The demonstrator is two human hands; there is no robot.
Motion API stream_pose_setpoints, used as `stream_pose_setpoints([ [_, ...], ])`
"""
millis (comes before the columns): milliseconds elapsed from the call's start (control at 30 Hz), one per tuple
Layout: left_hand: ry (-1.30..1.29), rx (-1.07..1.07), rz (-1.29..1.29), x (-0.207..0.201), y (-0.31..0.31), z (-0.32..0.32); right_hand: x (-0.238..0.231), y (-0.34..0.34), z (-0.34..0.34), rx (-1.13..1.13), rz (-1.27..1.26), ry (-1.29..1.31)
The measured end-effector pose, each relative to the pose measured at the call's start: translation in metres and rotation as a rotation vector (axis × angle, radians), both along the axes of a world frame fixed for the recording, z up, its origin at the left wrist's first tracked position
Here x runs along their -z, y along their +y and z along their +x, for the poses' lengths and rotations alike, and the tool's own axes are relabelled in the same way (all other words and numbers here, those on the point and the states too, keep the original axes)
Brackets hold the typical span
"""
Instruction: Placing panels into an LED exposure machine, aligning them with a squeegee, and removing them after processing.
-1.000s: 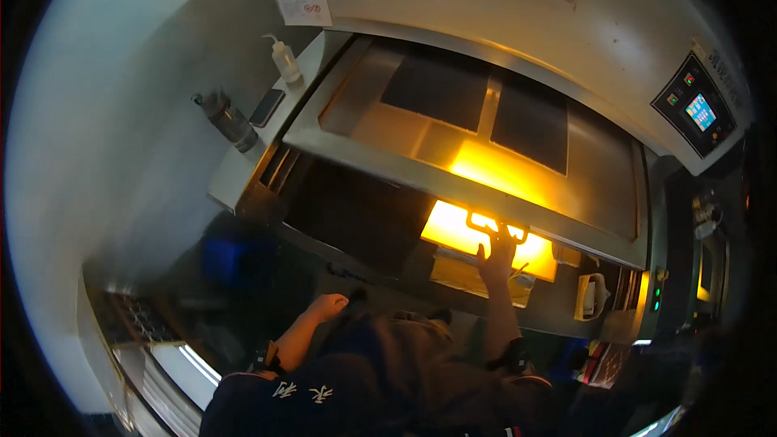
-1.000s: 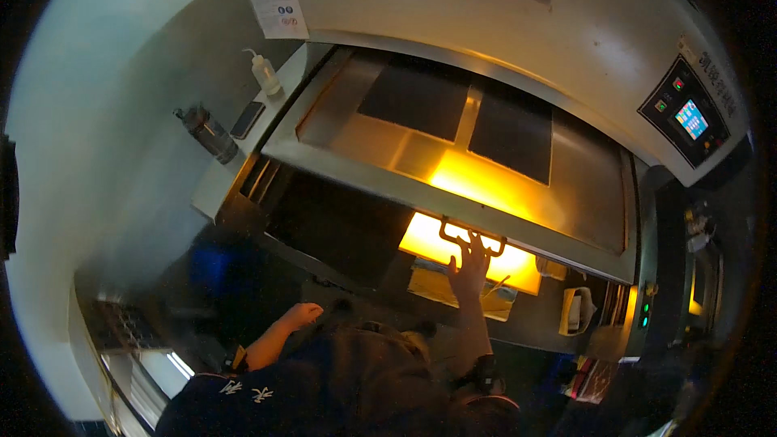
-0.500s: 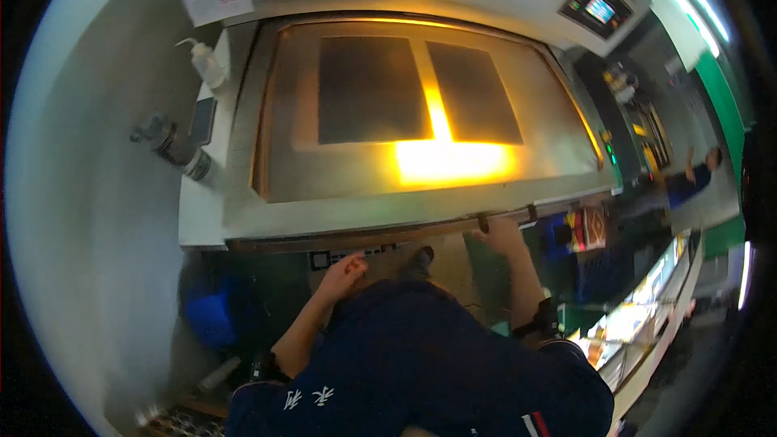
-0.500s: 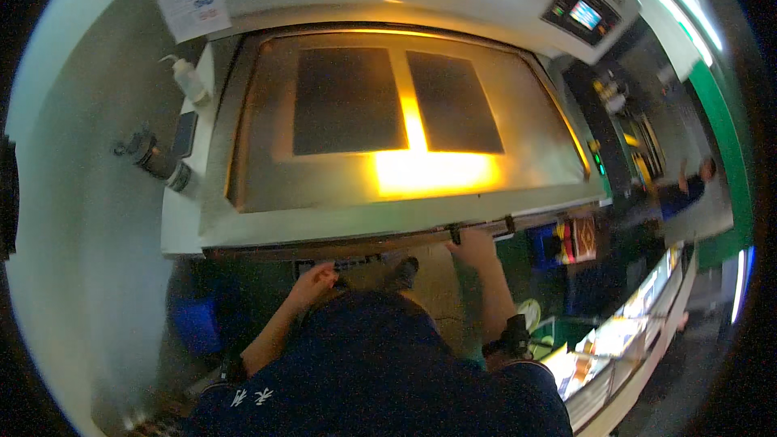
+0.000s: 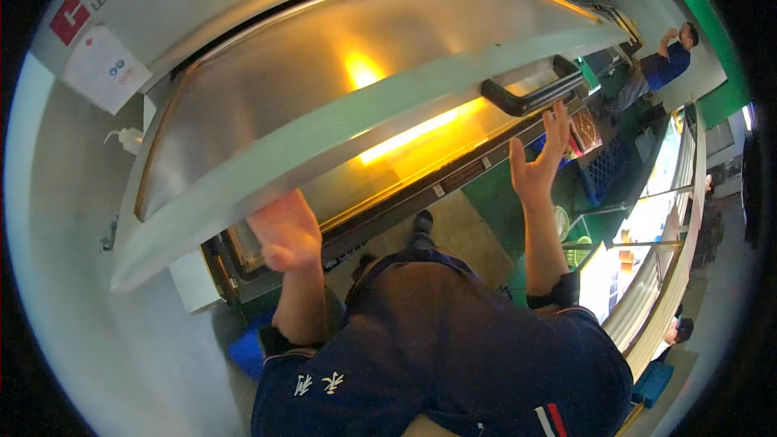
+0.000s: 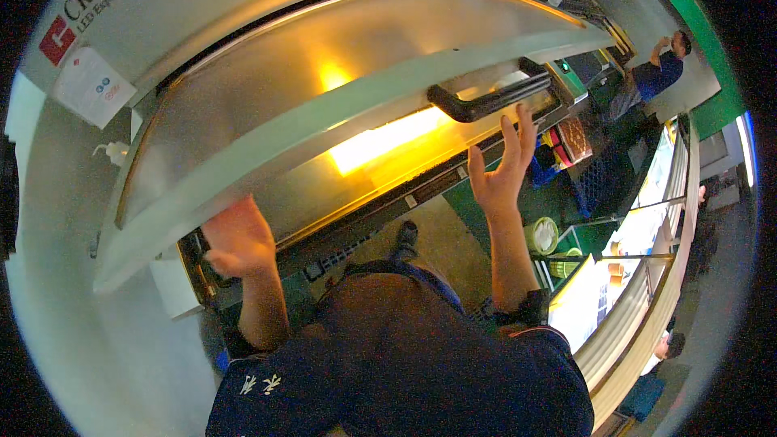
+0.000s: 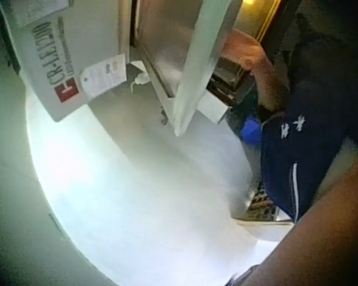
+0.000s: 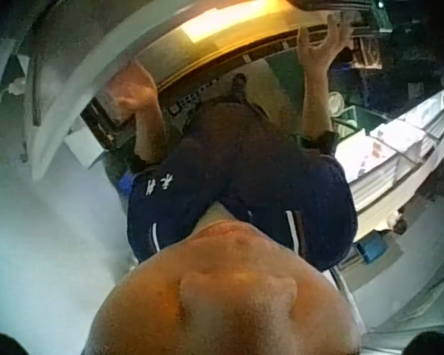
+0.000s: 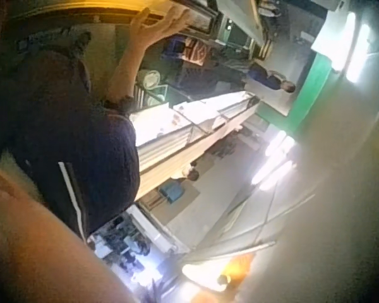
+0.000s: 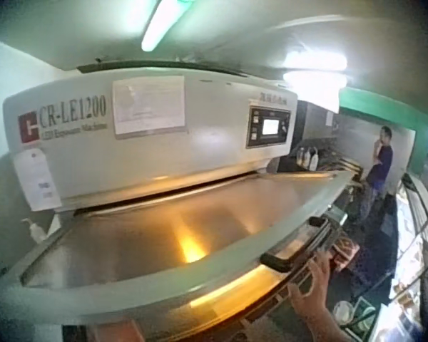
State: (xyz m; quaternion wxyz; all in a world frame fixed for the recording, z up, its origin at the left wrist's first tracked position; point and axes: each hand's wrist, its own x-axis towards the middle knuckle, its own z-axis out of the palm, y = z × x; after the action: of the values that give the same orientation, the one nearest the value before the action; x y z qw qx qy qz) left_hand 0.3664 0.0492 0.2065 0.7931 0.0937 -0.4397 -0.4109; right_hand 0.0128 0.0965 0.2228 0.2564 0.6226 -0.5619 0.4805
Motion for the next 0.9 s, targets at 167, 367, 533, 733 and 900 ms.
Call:
stream_pose_setpoints([
  [167,0.044,-0.034,0.034,-0.051,-0.026,-0.003,0.098,-0.045,-0.055,-0.122,0.535,-0.246],
  [367,-0.117,-0.061,-0.084,-0.066,-0.077,-0.01,0.188,-0.158,-0.129,0.042,0.866,-0.026],
  [533,-1.034,-0.693,0.334,0.033,-0.141,-0.002,0.215,-0.212,-0.157,0.137,1.257,0.229],
  [733,-1.723,-0.842,1.705,0.221,-0.123,0.048,0.262,-0.267,-0.217,0.235,0.975,-0.128],
  [900,-1.67,-0.653,1.694,0.203,-0.129,0.078,0.198,-0.274,-0.212,0.451,1.263,-0.052],
])
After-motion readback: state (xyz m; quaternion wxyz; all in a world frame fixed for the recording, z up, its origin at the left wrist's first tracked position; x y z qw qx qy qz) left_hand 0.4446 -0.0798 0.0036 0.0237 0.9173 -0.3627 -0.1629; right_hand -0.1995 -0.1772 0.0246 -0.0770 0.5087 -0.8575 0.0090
